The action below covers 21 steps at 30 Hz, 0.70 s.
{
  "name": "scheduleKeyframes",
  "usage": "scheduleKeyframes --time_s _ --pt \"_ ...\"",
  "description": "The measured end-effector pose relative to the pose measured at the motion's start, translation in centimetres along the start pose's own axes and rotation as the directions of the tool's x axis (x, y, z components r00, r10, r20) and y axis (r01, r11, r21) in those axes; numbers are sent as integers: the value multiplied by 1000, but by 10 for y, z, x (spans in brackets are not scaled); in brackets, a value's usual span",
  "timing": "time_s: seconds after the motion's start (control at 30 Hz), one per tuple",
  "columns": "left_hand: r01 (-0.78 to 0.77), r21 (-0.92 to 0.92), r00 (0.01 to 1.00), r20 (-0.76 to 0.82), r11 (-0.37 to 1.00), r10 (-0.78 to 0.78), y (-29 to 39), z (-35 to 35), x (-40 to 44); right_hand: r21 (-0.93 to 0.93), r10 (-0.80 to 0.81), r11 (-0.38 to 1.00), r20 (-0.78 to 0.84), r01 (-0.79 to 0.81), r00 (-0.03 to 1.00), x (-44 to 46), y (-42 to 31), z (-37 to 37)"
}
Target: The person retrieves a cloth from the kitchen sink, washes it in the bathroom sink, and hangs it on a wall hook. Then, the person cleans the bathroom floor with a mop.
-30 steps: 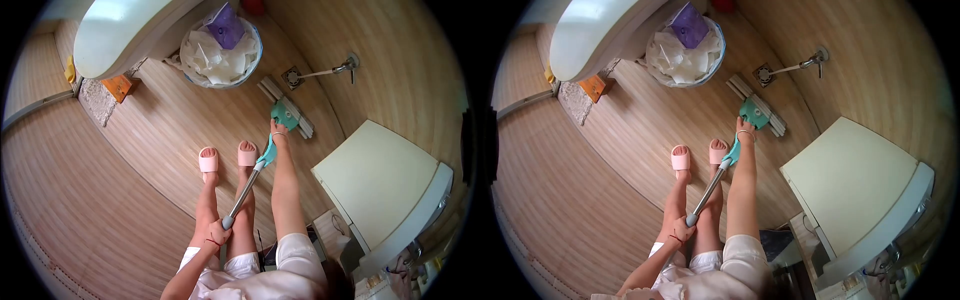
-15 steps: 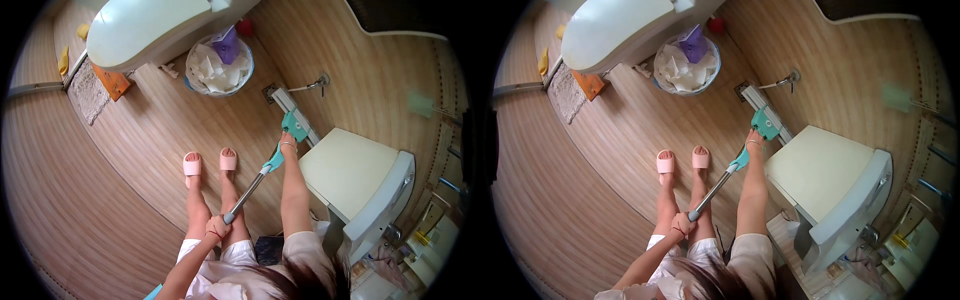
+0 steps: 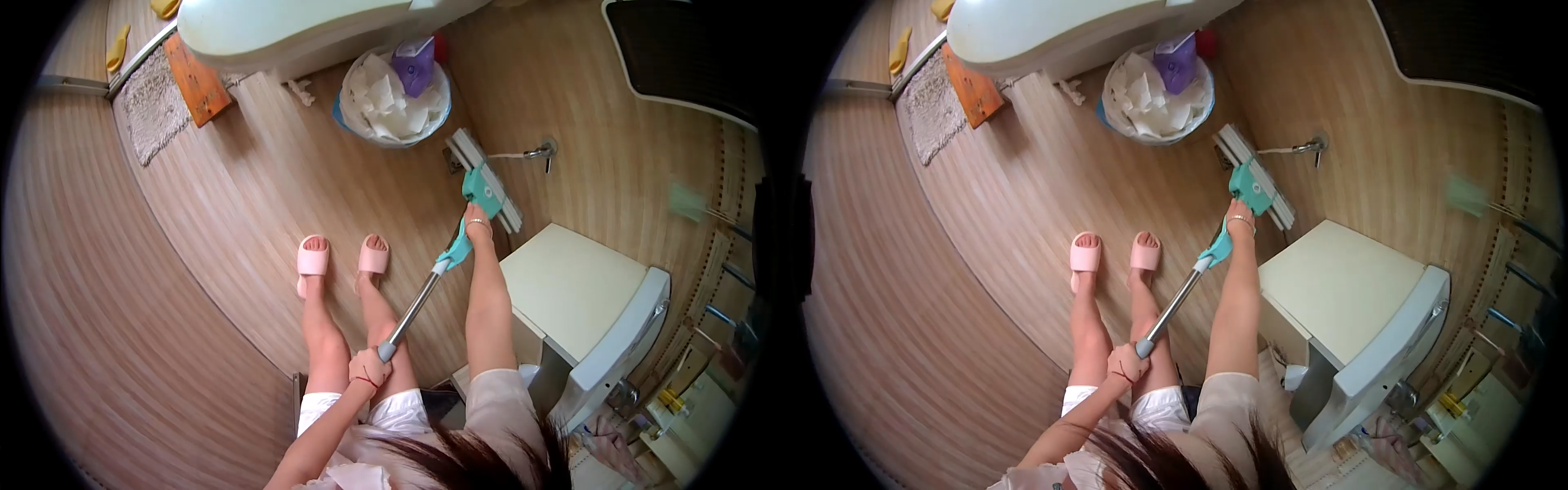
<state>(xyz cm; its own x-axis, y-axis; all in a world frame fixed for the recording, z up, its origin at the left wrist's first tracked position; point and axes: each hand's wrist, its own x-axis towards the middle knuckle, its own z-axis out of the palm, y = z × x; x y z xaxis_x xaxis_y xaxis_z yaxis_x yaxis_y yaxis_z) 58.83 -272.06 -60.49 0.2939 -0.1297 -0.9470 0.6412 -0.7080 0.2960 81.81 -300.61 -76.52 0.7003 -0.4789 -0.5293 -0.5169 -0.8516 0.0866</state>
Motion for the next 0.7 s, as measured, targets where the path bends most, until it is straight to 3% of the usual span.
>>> scheduleKeyframes --time_s 0.1,0.37,0.7 --pt "7 -18 1000 -6 1000 -7 0 2 0 -21 31 999 62 -30 998 1 -6 -3" --pt "-43 83 998 43 996 40 23 -3 -6 -13 129 992 -53 -129 990 -10 18 -37" --pt "-13 -46 1000 19 999 14 14 -5 -2 -87 11 996 -56 -15 998 -12 -17 -27"
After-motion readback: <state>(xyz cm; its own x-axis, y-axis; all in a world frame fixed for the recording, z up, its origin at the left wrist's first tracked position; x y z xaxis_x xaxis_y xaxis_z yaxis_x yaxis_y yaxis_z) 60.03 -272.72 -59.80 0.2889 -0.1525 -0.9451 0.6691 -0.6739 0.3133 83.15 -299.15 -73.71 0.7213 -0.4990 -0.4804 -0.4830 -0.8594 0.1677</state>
